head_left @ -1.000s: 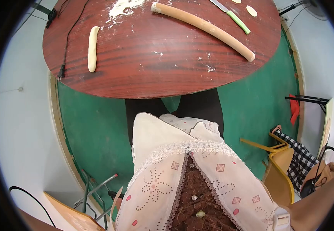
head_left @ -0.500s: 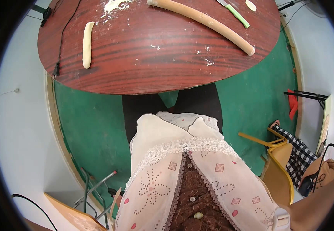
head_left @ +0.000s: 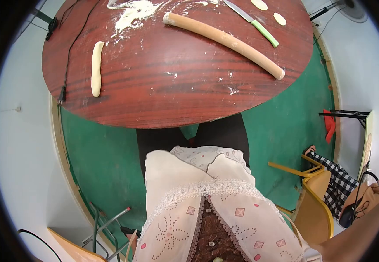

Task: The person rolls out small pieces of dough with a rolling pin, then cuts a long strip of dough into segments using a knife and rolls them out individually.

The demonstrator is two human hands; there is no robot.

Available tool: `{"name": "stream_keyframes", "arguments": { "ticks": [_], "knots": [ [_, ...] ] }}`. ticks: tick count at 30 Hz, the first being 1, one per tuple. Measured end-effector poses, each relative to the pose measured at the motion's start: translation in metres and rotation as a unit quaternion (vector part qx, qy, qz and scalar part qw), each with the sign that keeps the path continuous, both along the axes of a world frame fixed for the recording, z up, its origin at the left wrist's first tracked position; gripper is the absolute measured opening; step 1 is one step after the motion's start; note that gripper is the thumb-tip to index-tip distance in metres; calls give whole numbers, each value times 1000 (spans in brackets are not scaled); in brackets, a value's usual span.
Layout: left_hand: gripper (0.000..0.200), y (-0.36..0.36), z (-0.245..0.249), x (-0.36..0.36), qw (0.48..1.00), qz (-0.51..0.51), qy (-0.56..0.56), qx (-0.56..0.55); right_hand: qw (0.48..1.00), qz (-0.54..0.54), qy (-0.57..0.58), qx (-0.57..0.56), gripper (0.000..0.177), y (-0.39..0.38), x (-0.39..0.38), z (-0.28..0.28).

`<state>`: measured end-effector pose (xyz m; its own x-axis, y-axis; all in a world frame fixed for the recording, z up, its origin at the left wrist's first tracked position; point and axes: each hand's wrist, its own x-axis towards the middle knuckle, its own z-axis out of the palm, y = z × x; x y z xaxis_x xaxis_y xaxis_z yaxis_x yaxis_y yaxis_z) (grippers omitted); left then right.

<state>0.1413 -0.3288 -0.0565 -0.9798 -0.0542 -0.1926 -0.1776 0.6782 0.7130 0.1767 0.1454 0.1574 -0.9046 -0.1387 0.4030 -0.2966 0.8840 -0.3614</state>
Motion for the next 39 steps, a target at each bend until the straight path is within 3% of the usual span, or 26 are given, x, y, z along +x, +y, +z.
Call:
{"name": "stream_keyframes", "arguments": {
  "ticks": [15, 22, 26, 28, 31, 34, 35, 37, 38, 39],
  "knots": [
    [33, 15, -8, -31, 999, 4, 38, -12, 999, -44, 7, 16, 25, 35, -13, -8],
    [33, 11, 12, -50, 996, 33, 81, -6, 997, -69, 12, 30, 24, 41, -20, -10],
    [33, 11, 59, -76, 979, 16, 204, 0, 996, -69, 40, 37, 24, 50, -22, -2],
    [33, 5, 117, -92, 950, -2, 311, 9, 995, -71, 58, 38, 24, 53, -17, 4],
    [33, 3, 211, -112, 875, -47, 475, 73, 990, -69, 114, 42, 23, 62, -4, 33],
    [33, 10, 275, -119, 767, -63, 616, 168, 949, -108, 297, 16, 23, 76, 25, 65],
    [33, 17, 288, -123, 733, -67, 646, 203, 922, -148, 358, -13, 23, 81, 30, 67],
    [33, 33, 281, -137, 721, -43, 641, 259, 856, -266, 432, -103, 23, 89, 28, 54],
    [33, 44, 265, -148, 733, -27, 618, 283, 828, -320, 435, -149, 23, 91, 17, 41],
    [33, 58, 241, -161, 789, -10, 547, 280, 823, -376, 374, -203, 23, 89, -1, 23]
  ]
}}
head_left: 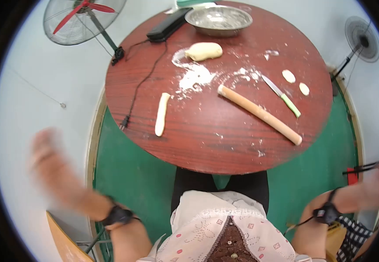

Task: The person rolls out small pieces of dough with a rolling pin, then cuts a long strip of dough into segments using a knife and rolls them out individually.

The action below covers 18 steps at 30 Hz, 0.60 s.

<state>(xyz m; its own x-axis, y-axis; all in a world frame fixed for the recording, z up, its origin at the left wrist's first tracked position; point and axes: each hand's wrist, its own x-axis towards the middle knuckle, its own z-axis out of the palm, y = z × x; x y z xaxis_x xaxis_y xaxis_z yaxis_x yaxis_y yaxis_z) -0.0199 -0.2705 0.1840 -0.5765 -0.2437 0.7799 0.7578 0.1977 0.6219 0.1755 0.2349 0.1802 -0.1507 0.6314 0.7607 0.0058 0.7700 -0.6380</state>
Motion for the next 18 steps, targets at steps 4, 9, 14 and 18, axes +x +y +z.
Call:
{"name": "stream_keyframes", "arguments": {
  "ticks": [4, 9, 14, 18],
  "knots": [
    [36, 48, -137, -50, 900, -85, -372, -211, 942, 217, -214, -139, 14, -43, -100, -116],
    [48, 78, -162, -64, 874, 105, -292, -374, 918, 139, -331, 166, 41, -81, -143, -168],
    [46, 89, -176, -81, 838, 122, -279, -453, 894, 153, -393, 148, 45, -88, -161, -186],
    [42, 89, -175, -88, 840, 105, -290, -447, 897, 103, -382, 200, 42, -87, -166, -196]
  ]
}}
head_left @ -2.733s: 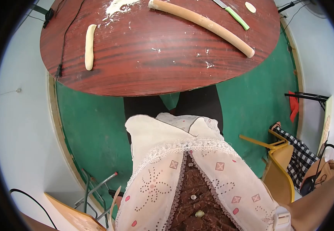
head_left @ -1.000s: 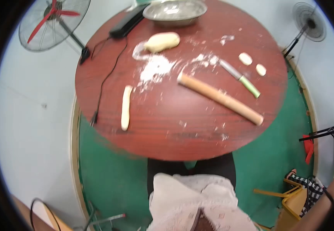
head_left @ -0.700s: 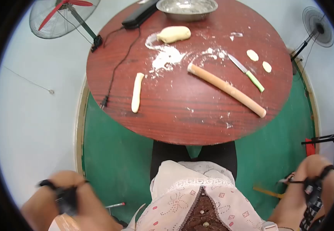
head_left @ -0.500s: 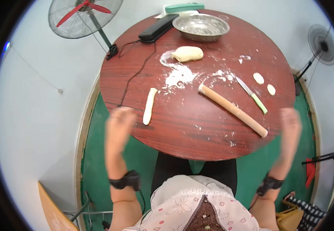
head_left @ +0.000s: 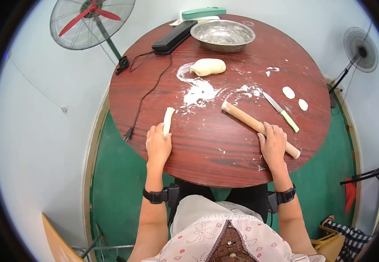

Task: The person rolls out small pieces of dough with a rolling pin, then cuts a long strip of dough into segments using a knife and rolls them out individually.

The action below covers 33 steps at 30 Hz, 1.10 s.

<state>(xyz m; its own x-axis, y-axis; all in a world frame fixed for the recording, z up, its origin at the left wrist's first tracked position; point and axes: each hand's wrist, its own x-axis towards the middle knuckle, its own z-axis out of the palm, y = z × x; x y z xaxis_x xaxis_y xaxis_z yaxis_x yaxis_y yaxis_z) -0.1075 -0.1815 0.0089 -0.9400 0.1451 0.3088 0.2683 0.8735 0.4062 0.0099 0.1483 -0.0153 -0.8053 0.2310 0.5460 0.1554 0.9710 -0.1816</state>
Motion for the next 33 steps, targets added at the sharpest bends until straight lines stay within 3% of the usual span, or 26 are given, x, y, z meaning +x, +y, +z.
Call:
{"name": "stream_keyframes", "arguments": {
  "ticks": [6, 8, 10, 13, 16, 17, 21, 24, 26, 28, 31, 33],
  "knots": [
    [36, -5, 9, -8, 992, -10, -89, 86, 999, -6, 16, 28, 42, -1, 0, -3],
    [35, -11, 6, -13, 993, -5, -53, 105, 999, -3, 25, 29, 42, -1, 0, -4],
    [31, -19, 8, -19, 949, -53, -181, 254, 999, 3, 31, 26, 42, -1, 1, -3],
    [32, -25, 19, -19, 784, -141, -357, 488, 1000, -7, 9, 24, 42, -2, 1, -1],
    [40, -10, 23, -17, 551, -191, -426, 691, 999, -6, 23, 35, 42, -1, 1, -3],
    [42, -1, 22, -19, 518, -188, -448, 704, 999, -6, 24, 33, 42, -1, 1, -3],
    [34, 50, 52, -13, 570, -196, -425, 676, 1000, -1, 19, 20, 42, -2, 2, -4],
    [30, 65, 40, -3, 752, -231, -338, 517, 1000, -2, 10, 17, 43, 0, 1, -4],
    [29, 67, 22, 17, 863, -253, -260, 351, 1000, 6, 13, 11, 44, 0, 3, -4],
    [33, 61, 18, 32, 945, -254, -177, 104, 999, 22, 27, 6, 45, 1, 4, 2],
    [37, 54, 22, 51, 969, -230, -76, 46, 995, 22, 90, -42, 43, 26, -7, 14],
    [36, 48, 18, 55, 978, -202, -56, 12, 997, -23, 79, -9, 38, 60, -14, 33]
  ]
}}
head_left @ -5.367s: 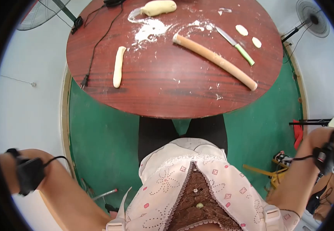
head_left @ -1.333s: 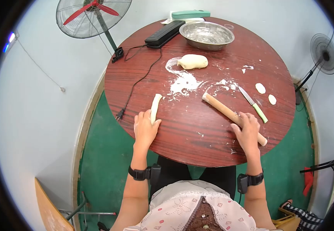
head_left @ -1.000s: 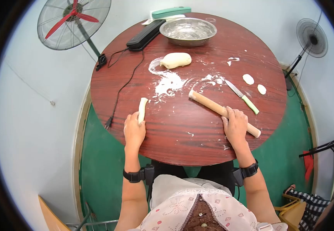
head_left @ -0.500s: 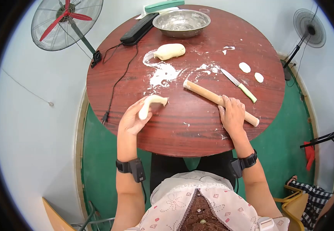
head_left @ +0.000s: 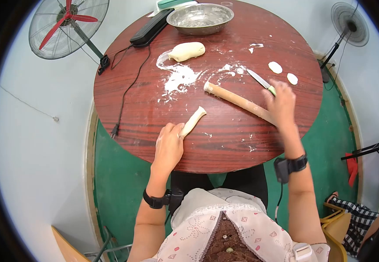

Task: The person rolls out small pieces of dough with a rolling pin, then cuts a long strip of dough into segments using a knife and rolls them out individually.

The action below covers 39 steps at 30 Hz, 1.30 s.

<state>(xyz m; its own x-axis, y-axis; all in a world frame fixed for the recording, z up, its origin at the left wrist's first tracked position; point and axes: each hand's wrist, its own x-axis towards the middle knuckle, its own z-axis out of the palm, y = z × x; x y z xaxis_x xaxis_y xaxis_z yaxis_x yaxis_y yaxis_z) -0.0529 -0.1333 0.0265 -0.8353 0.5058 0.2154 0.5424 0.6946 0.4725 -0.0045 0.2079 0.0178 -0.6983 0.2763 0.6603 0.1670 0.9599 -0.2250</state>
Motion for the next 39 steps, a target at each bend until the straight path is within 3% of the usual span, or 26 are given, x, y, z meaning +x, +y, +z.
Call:
{"name": "stream_keyframes", "arguments": {
  "ticks": [3, 6, 8, 11, 17, 18, 20, 23, 24, 26, 28, 32, 39],
  "knots": [
    [37, 4, -2, 4, 997, 25, 73, -12, 985, -97, -143, 2, 36, 39, -4, 3],
    [38, 22, -6, 2, 994, 27, 107, 22, 972, -109, -206, 16, 34, 52, -9, -14],
    [37, 36, -5, -5, 992, 20, 106, 61, 977, -95, -191, 18, 31, 53, -14, -23],
    [33, 47, -10, -16, 996, 32, 15, 82, 979, -85, -184, 0, 27, 55, -17, -27],
    [22, 51, -27, -26, 988, 49, 8, 148, 974, -46, -211, -64, 21, 54, -17, -24],
    [21, 52, -27, -24, 987, 50, 26, 148, 984, -33, -157, -76, 20, 50, -17, -21],
    [19, 55, -28, -21, 985, 55, 63, 150, 994, -4, -48, -97, 19, 27, -16, -6],
    [21, 58, -29, -20, 986, 60, 75, 139, 978, 62, -83, -182, 17, -39, 0, 38],
    [20, 57, -29, -20, 986, 60, 75, 139, 975, 93, -78, -185, 18, -63, 6, 34],
    [20, 58, -29, -20, 985, 60, 75, 142, 974, 193, -104, -49, 29, -98, 19, 14],
    [19, 57, -30, -20, 985, 52, 88, 140, 956, 192, -192, -107, 40, -123, 27, 8],
    [17, 58, -29, -19, 984, 56, 94, 138, 961, 189, -164, -120, 54, -139, 30, 2],
    [16, 59, -29, -19, 985, 59, 94, 135, 951, 199, -194, -134, 57, -150, 39, -10]
  ]
}}
